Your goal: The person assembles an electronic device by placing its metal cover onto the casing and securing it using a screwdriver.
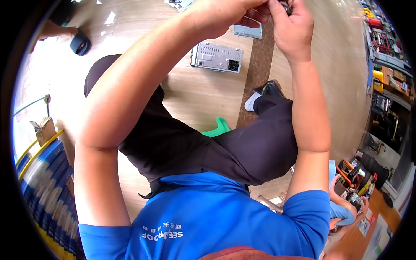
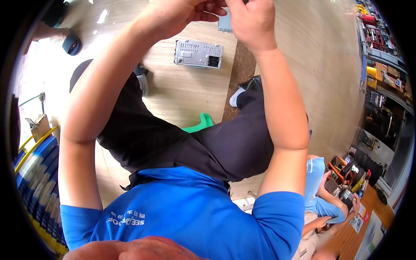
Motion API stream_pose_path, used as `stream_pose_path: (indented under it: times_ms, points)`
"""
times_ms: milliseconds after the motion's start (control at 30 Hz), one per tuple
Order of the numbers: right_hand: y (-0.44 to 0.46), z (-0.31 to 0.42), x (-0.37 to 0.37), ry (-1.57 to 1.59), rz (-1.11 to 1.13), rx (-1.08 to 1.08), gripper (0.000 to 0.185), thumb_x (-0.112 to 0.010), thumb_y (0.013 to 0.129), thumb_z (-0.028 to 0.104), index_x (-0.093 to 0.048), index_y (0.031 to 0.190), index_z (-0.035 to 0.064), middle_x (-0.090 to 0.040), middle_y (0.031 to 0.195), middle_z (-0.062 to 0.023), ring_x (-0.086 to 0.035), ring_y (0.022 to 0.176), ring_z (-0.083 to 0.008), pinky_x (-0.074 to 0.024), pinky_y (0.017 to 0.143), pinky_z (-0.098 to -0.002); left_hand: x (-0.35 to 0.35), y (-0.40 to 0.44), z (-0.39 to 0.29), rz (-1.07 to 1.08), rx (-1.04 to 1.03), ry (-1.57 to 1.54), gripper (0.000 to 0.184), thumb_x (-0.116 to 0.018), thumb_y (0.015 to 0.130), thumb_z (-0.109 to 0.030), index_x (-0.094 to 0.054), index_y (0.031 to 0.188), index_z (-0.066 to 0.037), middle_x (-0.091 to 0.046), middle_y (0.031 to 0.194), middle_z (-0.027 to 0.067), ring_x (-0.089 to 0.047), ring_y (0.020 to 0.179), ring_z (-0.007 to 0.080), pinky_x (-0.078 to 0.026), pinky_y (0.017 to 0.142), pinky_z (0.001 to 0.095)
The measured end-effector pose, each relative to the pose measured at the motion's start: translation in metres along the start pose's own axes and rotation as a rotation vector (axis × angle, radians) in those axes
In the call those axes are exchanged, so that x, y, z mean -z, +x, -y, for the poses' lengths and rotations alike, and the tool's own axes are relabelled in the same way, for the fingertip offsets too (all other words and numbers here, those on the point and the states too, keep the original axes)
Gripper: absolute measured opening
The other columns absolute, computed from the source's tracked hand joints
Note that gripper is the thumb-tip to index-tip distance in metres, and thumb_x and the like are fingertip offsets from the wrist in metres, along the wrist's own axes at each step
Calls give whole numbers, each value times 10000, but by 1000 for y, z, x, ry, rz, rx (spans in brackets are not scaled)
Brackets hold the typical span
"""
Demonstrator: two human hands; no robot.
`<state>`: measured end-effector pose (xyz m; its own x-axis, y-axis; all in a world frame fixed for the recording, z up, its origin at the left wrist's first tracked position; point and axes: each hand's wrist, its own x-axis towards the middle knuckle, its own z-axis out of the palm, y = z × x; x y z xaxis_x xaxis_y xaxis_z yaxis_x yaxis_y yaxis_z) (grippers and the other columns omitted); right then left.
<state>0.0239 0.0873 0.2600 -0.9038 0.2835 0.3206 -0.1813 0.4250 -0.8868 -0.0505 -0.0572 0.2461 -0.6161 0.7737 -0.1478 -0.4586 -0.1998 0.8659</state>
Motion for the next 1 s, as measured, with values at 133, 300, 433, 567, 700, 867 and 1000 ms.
stream_pose_path:
  times_ms: [133,300,433,567,700,867,1000]
  points:
    - [-36,-17,12,116,-47,-64,87,-614,964,27,-632,1048,14,-631,830,8,-568,715,-59,-465,637,-216,-5,-6,14,61,9,106,289,-586,1016,-265,-664,1020,13,-673,920,81,-653,853,160,-561,774,309]
    - [-56,-27,13,47,-81,-113,106,-682,952,65,-682,1040,6,-641,846,25,-553,709,-47,-454,623,-199,-3,-9,18,55,96,367,315,-643,989,-264,-660,903,39,-683,850,108,-680,781,178,-580,727,305]
    - [-49,-17,12,21,39,-141,67,-604,951,3,-645,1003,2,-669,857,-20,-627,779,-79,-522,701,-238,17,6,33,109,24,320,306,-702,951,-287,-641,866,0,-670,794,90,-674,744,164,-578,693,298]
    - [-45,-16,19,-92,81,-95,94,-627,919,-10,-649,1010,0,-668,848,-33,-624,780,-80,-519,686,-251,20,10,38,128,76,269,292,-707,947,-295,-641,873,-20,-666,791,77,-670,727,162,-570,676,286]
    - [-45,-19,16,-92,80,-81,95,-627,915,-5,-632,1009,8,-657,831,-54,-624,766,-100,-516,672,-265,22,10,39,139,129,172,266,-696,954,-289,-635,911,-34,-665,813,73,-675,764,166,-567,701,297]
    - [-47,-16,11,-191,24,-31,91,-641,908,9,-607,992,5,-644,822,-84,-631,748,-139,-516,657,-288,22,7,34,167,174,60,234,-673,969,-264,-633,947,-35,-663,834,77,-680,801,179,-572,734,324]
    - [-48,-14,9,-147,17,44,89,-646,905,7,-609,985,2,-647,819,-81,-633,736,-142,-516,654,-290,24,6,32,177,190,12,226,-650,985,-257,-636,967,-32,-661,830,77,-683,797,191,-576,729,327]
